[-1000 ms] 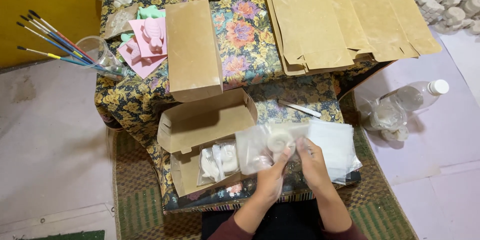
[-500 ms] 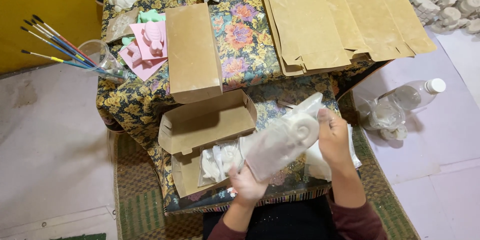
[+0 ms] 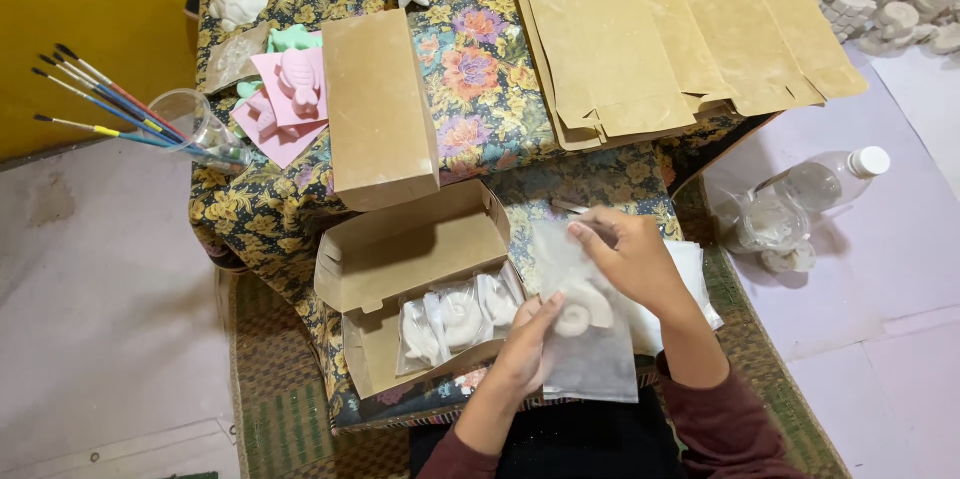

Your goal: The person uses a small tool to scrape and smooth the surface of a white decorative shell-shaped object. After finishing, the person places the object into a clear plastic bag and sets it in a cardboard box. The workspace contains other similar white objects, paintbrushes, and packaging materials.

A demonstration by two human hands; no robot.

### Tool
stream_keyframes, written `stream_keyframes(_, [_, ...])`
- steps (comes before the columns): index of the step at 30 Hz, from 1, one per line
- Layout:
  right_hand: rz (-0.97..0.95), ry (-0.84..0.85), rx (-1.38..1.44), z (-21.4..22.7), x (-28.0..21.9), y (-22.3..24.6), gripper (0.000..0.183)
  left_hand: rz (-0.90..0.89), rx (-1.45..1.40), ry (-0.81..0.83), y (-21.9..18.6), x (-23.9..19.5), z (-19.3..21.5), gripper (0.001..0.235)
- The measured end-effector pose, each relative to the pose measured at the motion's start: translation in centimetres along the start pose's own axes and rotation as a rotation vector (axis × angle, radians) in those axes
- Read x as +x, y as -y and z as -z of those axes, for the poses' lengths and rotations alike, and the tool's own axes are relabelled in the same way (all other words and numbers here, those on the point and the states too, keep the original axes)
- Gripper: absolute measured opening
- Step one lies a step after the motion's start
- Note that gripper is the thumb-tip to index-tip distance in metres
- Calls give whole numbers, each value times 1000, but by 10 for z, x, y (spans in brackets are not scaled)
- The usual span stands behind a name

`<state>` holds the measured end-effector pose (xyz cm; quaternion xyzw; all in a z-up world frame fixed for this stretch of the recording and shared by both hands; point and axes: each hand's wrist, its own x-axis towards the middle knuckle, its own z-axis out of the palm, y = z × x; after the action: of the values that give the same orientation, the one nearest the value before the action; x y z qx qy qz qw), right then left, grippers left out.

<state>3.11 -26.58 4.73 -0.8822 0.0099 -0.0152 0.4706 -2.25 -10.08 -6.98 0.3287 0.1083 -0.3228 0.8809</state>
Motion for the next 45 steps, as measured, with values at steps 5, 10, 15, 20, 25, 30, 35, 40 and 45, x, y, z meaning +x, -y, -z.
stream_keyframes(5, [-282,0,340,-4,-13,-12,56,-49,-87,-247,-22,-6,-30,29])
stream_keyframes(10, [-564,186,997,-40,-49,-62,75,-62,68,-411,-36,-7,-48,41])
stream_keyframes(15, [-568,88,964,-43,-77,-40,66,-251,309,-313,-45,-30,-84,16])
stream_keyframes(20, [-518,26,1025,-44,-89,-58,59,-414,744,-122,-69,-23,-89,37])
stream_keyframes(25, [-455,2,959,-48,-92,-80,49,-661,1221,13,-85,-17,-79,38])
stream_keyframes(30, [-315,-38,781,-30,-88,-51,24,-916,1521,139,-74,-8,-67,14])
stream_keyframes(35, [-252,-152,802,-34,-91,-62,20,-889,1361,131,-71,-5,-62,15])
stream_keyframes(40, [-238,-228,693,-17,-81,-22,18,-194,682,198,-42,-11,-57,42])
stream_keyframes(45, [-35,-268,280,-1,-64,-4,33,-4,164,-20,8,3,-20,37])
